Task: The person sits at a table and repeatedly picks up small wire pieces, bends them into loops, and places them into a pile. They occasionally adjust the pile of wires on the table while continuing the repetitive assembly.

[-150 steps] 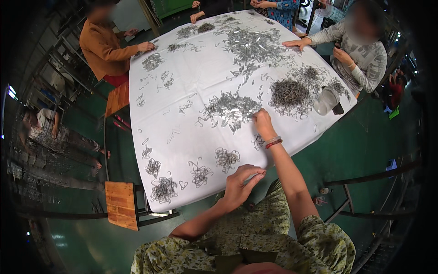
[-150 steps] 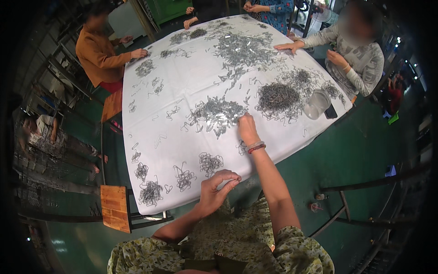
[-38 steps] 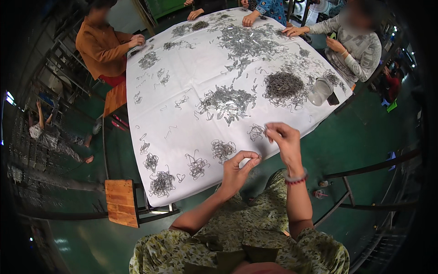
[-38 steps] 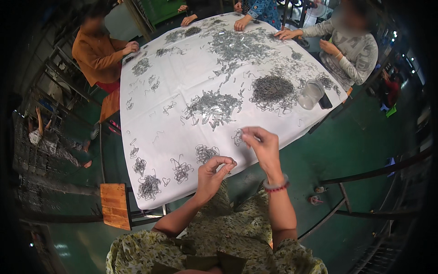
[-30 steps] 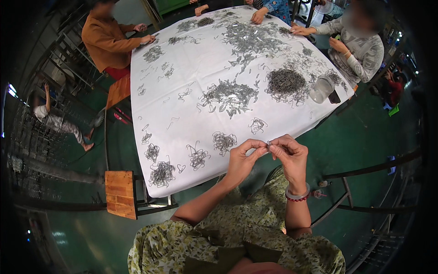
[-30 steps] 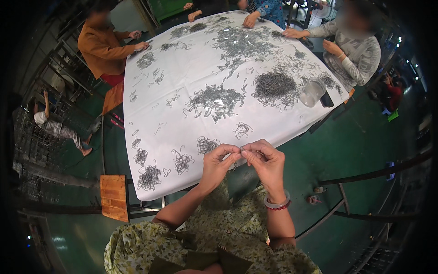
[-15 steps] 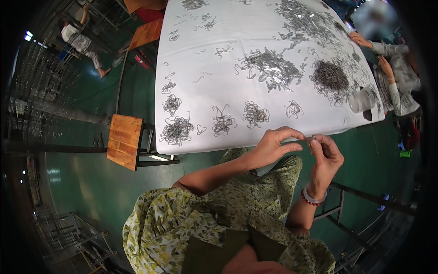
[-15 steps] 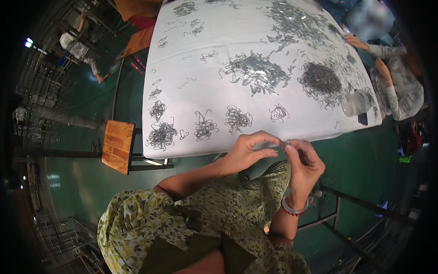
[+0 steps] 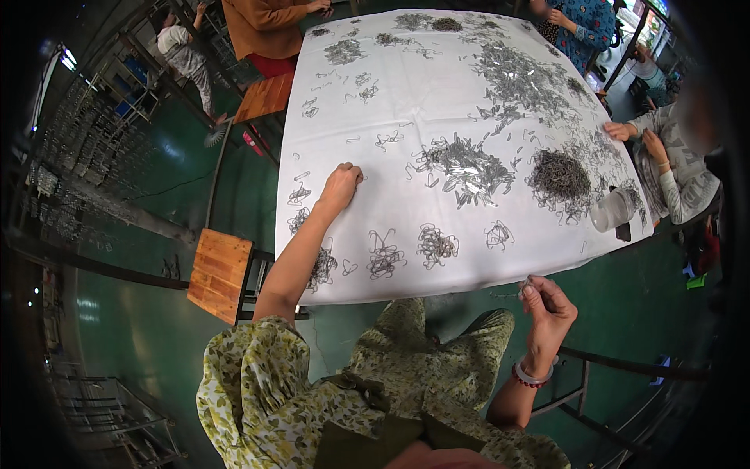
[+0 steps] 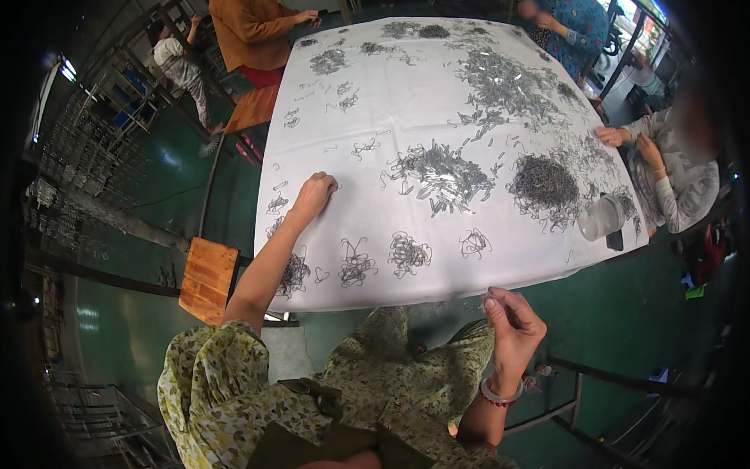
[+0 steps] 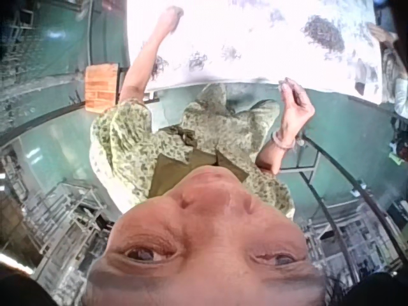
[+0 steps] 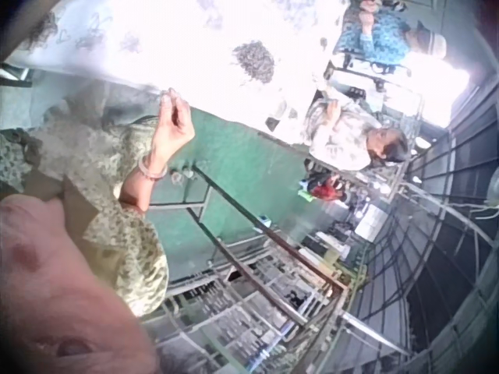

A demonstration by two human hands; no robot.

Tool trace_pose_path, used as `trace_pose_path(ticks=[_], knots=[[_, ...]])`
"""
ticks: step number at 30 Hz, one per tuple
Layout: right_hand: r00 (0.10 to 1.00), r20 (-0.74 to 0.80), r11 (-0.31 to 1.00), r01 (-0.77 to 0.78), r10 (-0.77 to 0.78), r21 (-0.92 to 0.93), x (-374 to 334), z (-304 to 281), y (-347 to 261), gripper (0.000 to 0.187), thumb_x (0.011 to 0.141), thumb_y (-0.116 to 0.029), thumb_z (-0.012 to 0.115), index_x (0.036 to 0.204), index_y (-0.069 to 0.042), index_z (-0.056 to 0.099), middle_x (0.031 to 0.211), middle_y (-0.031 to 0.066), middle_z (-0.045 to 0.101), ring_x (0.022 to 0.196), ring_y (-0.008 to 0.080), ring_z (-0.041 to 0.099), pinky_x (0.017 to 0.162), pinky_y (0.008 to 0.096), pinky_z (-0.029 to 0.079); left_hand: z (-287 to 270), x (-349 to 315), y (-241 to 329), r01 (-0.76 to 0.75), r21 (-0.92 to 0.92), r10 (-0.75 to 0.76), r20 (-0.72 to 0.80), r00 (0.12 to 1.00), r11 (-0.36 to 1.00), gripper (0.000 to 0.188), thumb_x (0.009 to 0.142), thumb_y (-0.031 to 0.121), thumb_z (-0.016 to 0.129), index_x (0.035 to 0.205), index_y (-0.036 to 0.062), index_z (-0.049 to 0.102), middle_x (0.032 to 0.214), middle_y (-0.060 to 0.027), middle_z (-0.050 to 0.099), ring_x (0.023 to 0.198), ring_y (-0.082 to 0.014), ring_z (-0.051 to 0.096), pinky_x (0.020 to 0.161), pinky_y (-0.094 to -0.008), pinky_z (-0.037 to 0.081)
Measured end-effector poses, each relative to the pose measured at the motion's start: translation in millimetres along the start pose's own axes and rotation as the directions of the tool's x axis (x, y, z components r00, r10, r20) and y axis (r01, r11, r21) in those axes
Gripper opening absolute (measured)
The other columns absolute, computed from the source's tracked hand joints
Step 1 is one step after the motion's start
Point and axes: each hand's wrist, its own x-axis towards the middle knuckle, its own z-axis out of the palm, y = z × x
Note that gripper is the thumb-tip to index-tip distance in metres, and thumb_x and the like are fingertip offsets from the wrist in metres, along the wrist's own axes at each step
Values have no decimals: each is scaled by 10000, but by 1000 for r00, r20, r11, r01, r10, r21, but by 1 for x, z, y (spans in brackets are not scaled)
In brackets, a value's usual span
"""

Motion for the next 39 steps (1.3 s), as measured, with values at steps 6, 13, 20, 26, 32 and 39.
trace_pose_path(ticks=[6, 13, 20, 26, 32, 39], knots=[[1000, -4, 997, 3, -2, 74, -15, -4, -1, 179, 794, 78, 654, 973, 65, 655, 801, 94, 655, 662, 101, 582, 540, 196, 434, 7, 0, 43, 107, -304, -168, -185, 968, 947, 136, 871, 80, 565, 937, -25, 621, 862, -186, 635, 781, -284, 611, 724, -359, 500], [997, -70, 996, -12, 18, 93, -32, 2, -5, 210, 790, 86, 652, 1000, 66, 650, 830, 79, 661, 760, 127, 625, 671, 218, 498, -7, -34, 187, 311, -944, -111, 299, 948, 112, 210, 905, 159, 599, 996, -30, 607, 871, -66, 624, 757, -135, 588, 713, -276, 516], [984, -169, 992, -68, 50, -104, -39, 3, 13, 188, 782, 45, 677, 970, 59, 674, 815, 40, 664, 751, 73, 591, 691, 192, 464, -55, -94, 289, 393, -911, 279, 348, 895, -125, 121, 891, 80, 610, 964, -15, 594, 879, -73, 623, 837, -151, 622, 781, -292, 518], [984, -180, 1000, -16, 14, -8, -48, 7, 16, 167, 795, 57, 670, 962, 50, 679, 839, 35, 652, 748, 68, 572, 663, 186, 449, -56, -104, 310, 207, -978, 285, 210, 935, 42, 117, 878, 64, 622, 972, -6, 624, 1038, -42, 561, 966, -130, 565, 878, -279, 483], [979, -105, 981, 167, -177, -98, -44, 12, 19, 200, 772, 62, 682, 971, 41, 680, 813, 49, 647, 732, 88, 572, 648, 202, 441, -50, -109, 313, 155, -985, 181, 167, 969, 79, 127, 891, 70, 605, 984, -17, 601, 1042, -65, 572, 958, -131, 571, 864, -283, 478], [970, -236, 998, 43, -55, -55, -7, 4, 34, 201, 803, 37, 650, 1001, 21, 681, 845, 69, 670, 686, 78, 559, 584, 203, 433, -44, -109, 310, 131, -986, 95, 140, 986, 101, 90, 900, 57, 578, 962, -8, 587, 932, -89, 664, 909, -124, 606, 826, -264, 477]])
